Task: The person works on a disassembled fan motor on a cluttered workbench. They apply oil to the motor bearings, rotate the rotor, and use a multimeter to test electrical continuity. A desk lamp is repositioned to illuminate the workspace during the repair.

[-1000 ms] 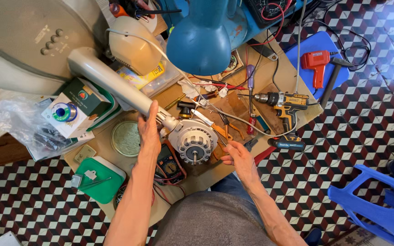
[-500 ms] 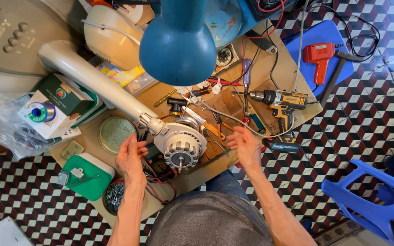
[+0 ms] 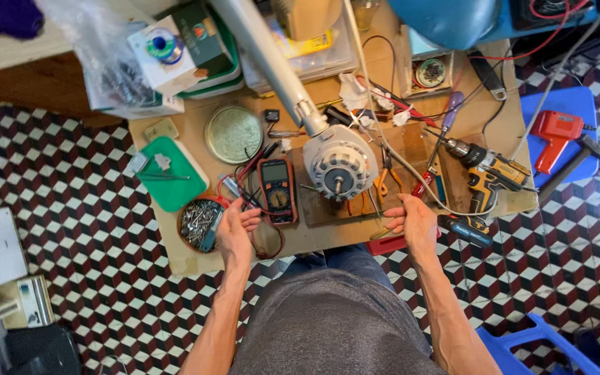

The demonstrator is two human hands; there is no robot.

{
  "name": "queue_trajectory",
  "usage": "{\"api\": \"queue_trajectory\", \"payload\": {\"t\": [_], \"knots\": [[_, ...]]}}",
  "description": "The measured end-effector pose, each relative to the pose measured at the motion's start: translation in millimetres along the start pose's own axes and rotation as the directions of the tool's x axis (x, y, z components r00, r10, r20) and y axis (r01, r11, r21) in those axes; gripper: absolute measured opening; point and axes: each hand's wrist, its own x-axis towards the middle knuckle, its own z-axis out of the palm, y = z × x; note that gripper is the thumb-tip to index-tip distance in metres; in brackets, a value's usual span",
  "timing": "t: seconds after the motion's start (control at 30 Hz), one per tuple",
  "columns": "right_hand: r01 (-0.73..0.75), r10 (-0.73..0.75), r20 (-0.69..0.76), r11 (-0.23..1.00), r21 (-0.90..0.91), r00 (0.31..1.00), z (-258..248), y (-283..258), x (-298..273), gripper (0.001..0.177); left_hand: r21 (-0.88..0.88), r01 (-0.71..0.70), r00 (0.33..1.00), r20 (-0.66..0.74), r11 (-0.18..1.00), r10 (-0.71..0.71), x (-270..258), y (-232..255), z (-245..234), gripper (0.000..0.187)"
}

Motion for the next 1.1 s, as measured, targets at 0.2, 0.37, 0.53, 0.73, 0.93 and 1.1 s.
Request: {"api": "queue_trajectory", "payload": {"t": [0.2, 0.37, 0.53, 0.73, 0.93, 1.1], "knots": [[0.06, 0.004, 0.21, 0.954, -0.294, 0.978, 35.7, 20.3, -46.5, 0.053, 0.229, -0.101, 0.994, 0.066, 0.968, 0.088, -54.2, -60.7, -14.3, 0.052], [0.135, -0.027, 0.27, 0.911, -0.39, 0.963, 53.9, 24.4, -85.2, 0.055, 0.449, -0.012, 0.983, 0.167, 0.893, -0.071, -70.1, -124.4, -35.5, 0.048], [0.072, 0.038, 0.246, 0.903, -0.423, 0.969, 55.9, 26.6, -101.6, 0.049, 0.48, -0.059, 0.973, 0.222, 0.875, -0.056, -95.7, -127.7, -35.3, 0.037], [-0.064, 0.103, 0.161, 0.97, -0.235, 0.982, 24.8, 53.0, -130.8, 0.044, 0.309, -0.527, 0.826, 0.405, 0.791, 0.392, -92.2, -67.2, 60.5, 0.038], [-0.168, 0.23, 0.1, 0.89, -0.423, 0.968, -4.9, 57.1, -176.1, 0.042, 0.303, -0.687, 0.715, 0.443, 0.661, 0.541, -43.8, -75.7, 153.8, 0.045], [-0.216, 0.245, 0.063, 0.929, -0.3, 0.967, -42.3, 52.5, -185.5, 0.042, 0.289, -0.706, 0.703, 0.401, 0.647, 0.588, -36.5, -87.4, 163.2, 0.021]]}}
